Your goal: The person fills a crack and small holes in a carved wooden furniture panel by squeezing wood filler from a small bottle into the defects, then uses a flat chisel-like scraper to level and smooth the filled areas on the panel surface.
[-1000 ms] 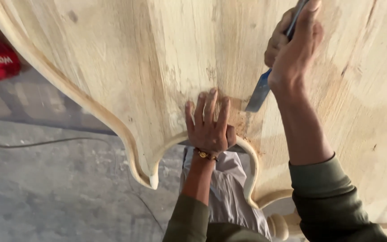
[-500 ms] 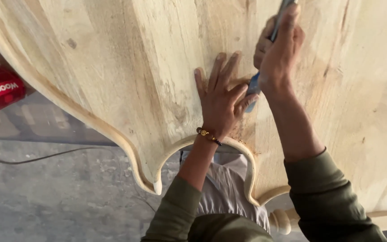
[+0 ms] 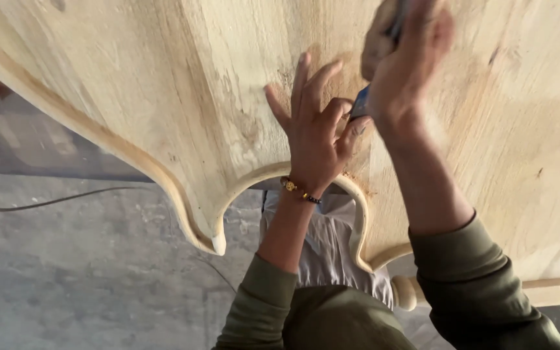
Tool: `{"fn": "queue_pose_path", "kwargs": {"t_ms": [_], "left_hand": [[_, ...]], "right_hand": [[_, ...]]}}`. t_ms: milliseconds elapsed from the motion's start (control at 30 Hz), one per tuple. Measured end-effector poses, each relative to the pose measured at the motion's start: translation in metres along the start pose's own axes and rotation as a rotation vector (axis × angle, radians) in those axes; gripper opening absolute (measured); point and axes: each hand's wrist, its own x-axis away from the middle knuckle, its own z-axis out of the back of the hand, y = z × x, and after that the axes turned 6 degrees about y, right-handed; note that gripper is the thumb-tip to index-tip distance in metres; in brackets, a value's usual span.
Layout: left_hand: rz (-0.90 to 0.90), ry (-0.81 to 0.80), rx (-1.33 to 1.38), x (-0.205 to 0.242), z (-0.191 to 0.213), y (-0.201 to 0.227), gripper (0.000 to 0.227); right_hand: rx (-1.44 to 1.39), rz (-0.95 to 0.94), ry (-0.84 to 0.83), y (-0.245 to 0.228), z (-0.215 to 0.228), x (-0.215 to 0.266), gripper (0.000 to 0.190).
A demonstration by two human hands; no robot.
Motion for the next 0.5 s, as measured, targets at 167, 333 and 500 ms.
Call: {"fn": "queue_pose_path", "kwargs": {"t_ms": [167,333,500], "left_hand": [[-0.058,-0.015,-0.026,-0.026,0.004,-0.001,0.027],[-0.086,-0.062,-0.025,-0.023,-0.001,-0.010,0.029],[-0.094,-0.063,-0.026,-0.028,0.010,-0.001,0.026]], "right_hand": [[0.109,0.143,-0.090,-0.008,-0.008,-0.021,0.061],[0.018,0.051,0.086,0.038,0.026,-0.016,0.057],[-0.034,0.026,0.100,-0.002,-0.006,-0.025,0.050]]}}
